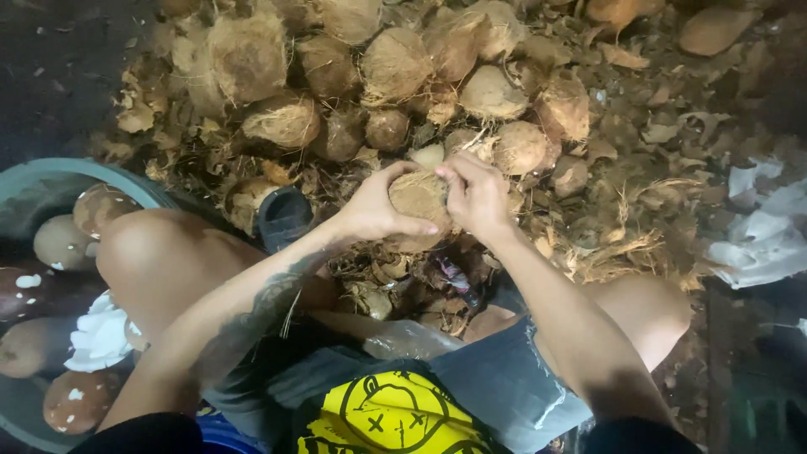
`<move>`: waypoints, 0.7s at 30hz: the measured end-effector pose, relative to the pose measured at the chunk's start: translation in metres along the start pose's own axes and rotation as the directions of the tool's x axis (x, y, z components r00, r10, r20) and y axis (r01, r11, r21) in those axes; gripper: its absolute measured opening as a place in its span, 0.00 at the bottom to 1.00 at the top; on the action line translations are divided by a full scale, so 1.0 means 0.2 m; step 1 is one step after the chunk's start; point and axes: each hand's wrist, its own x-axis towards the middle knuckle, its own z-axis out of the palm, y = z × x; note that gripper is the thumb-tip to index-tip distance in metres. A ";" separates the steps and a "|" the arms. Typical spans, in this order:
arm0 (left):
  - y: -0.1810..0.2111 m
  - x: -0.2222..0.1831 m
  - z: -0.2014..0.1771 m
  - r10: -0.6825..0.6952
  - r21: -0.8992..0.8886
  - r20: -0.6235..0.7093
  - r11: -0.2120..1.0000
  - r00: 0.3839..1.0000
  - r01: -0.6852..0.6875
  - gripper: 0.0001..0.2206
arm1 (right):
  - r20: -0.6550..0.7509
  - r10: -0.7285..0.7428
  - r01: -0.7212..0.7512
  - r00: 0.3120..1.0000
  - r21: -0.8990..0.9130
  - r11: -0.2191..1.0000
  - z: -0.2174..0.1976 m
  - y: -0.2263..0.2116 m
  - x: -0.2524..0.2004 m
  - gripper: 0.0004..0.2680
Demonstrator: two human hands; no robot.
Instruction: A person is manually removing the outer fibrous husks from coconuts using a blade tool and placing the husked coconuts into a plastic basin.
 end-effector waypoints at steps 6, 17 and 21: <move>0.16 -0.06 0.03 0.107 0.238 -0.065 0.967 0.992 -0.089 0.53 | -0.091 0.352 -0.350 0.932 0.040 0.936 -0.05 -0.05 0.14 0.04; 0.05 0.00 0.00 -0.155 -0.058 -0.351 0.988 0.924 0.144 0.47 | 0.271 0.601 -0.654 0.752 0.412 0.634 -0.12 -0.16 0.13 0.12; 0.08 0.01 0.03 -0.028 0.045 -0.306 0.998 0.952 0.044 0.50 | 0.292 0.639 -0.699 0.712 0.380 0.606 -0.12 -0.20 0.14 0.12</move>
